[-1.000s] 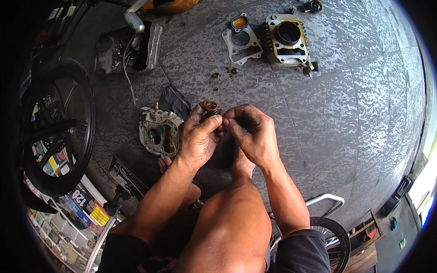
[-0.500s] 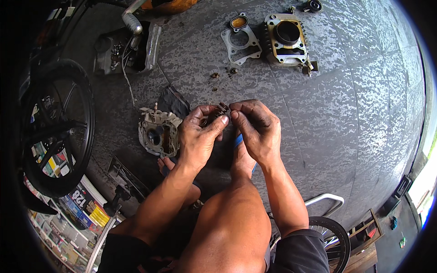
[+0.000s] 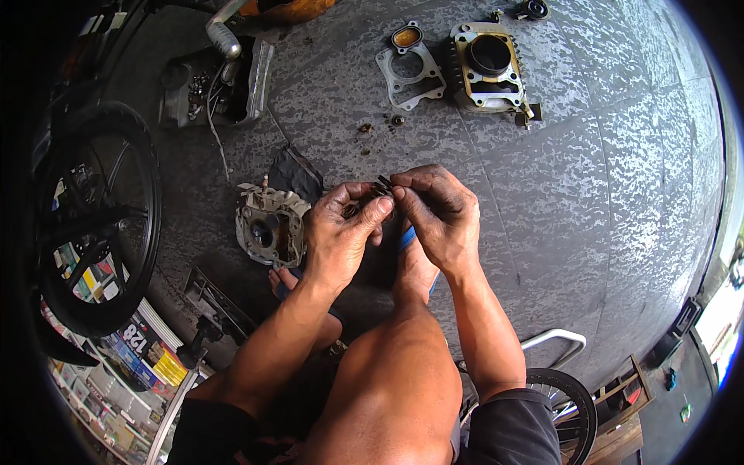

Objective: The person wipes a motorcycle cylinder head with a cloth, uses a T-wrench and a hammer to loosen the valve springs, and extracts the valves and springs from the head by hand.

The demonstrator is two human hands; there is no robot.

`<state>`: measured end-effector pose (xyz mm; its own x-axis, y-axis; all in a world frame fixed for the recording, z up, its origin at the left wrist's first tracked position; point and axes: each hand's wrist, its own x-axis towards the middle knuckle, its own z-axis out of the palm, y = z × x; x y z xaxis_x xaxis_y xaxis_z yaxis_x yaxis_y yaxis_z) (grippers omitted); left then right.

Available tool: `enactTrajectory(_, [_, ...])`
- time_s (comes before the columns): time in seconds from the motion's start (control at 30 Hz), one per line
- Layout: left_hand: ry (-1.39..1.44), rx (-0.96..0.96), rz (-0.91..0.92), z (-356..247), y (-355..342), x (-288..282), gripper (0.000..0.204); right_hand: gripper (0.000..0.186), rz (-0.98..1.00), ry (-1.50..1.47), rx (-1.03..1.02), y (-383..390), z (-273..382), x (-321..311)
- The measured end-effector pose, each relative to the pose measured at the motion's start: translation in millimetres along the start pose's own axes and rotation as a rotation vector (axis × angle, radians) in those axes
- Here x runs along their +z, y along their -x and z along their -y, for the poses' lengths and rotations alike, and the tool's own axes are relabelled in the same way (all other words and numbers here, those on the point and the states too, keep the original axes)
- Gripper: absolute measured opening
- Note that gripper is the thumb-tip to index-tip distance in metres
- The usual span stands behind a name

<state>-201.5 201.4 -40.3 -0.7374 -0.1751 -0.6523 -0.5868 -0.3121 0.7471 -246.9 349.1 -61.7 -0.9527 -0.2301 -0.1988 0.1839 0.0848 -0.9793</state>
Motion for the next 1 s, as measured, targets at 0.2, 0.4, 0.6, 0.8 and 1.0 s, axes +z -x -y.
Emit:
enactTrajectory(0.2, [0.042, -0.064, 0.031, -4.1, 0.2, -0.7, 0.021, 0.013, 0.03, 0.073, -0.113, -2.8, -3.5, -1.1])
enactTrajectory(0.4, [0.031, -0.051, 0.021, -1.6, 0.0, 0.3, 0.021, 0.012, 0.047, 0.133, -0.073, -5.3, -0.9, -3.9])
enactTrajectory(0.6, [-0.133, 0.042, 0.002, -2.2, 1.0, -0.6, 0.024, 0.013, 0.114, -0.129, 0.345, -7.9, 9.6, -9.2])
enactTrajectory(0.8, [-0.044, -0.044, 0.099, -5.8, -0.7, -5.0, 0.024, 0.015, 0.224, -0.337, 0.465, -12.9, 7.6, -19.1])
enactTrajectory(1.0, [0.189, -0.155, 0.213, -6.0, 0.6, -7.1, 0.031, 0.014, 0.321, -0.442, 0.41, -11.7, -1.2, -23.3])
